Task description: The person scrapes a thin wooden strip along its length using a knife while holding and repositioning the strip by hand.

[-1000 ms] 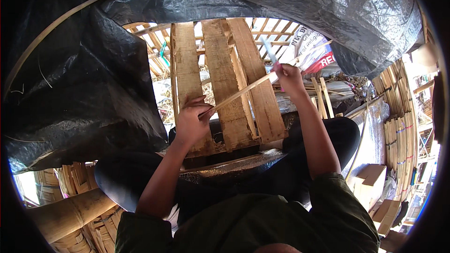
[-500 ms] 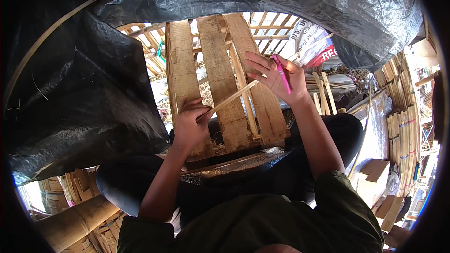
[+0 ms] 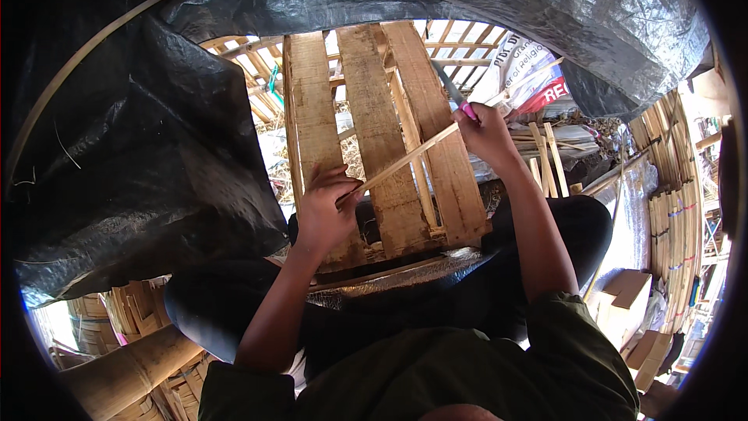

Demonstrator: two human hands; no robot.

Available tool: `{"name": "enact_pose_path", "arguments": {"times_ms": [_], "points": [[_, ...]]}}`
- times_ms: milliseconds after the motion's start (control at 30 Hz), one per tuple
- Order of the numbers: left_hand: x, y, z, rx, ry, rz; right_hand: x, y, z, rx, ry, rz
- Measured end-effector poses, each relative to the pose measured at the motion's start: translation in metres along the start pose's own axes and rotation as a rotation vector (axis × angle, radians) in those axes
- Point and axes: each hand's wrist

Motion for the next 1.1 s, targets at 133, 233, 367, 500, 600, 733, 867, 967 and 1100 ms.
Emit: {"name": "enact_pose_path", "arguments": {"times_ms": [133,233,367,500,600,733,867,967,1100], "points": [[0.001,0.001,-0.001,0.008,0.017,-0.001,0.002,-0.002,-0.007,0.253,0.067,-0.045],[0.003,0.0,0.0,0.003,-0.005,-0.012,-0.004,0.008,-0.02,0.382,0.12,-0.076],[0.006,-0.002,-0.004,-0.036,-0.072,-0.046,-0.022,0.007,-0.037,0.497,0.064,-0.272],[0.005,-0.003,-0.008,-0.035,-0.085,-0.048,-0.036,0.008,-0.063,0.477,-0.006,-0.255],[0.004,-0.003,-0.008,-0.04,-0.078,-0.051,-0.036,0.006,-0.071,0.476,-0.108,-0.205],[0.003,-0.004,-0.005,-0.032,-0.095,-0.067,-0.033,0.003,-0.065,0.344,-0.212,-0.18],[0.001,-0.004,-0.005,-0.009,-0.088,-0.072,-0.031,0.0,-0.06,0.322,-0.277,-0.184],[0.0,-0.005,-0.007,-0.013,-0.094,-0.076,-0.029,-0.001,-0.064,0.494,-0.122,-0.142],[0.003,-0.006,-0.006,-0.028,-0.101,-0.096,-0.023,-0.004,-0.048,0.294,-0.306,-0.1]]}}
Point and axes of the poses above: each hand's wrist, its own x-axis away from the middle knuckle, its own y-axis out of the back of the hand, z = x × y, and after that the axes turned 1 degree about y, right-handed
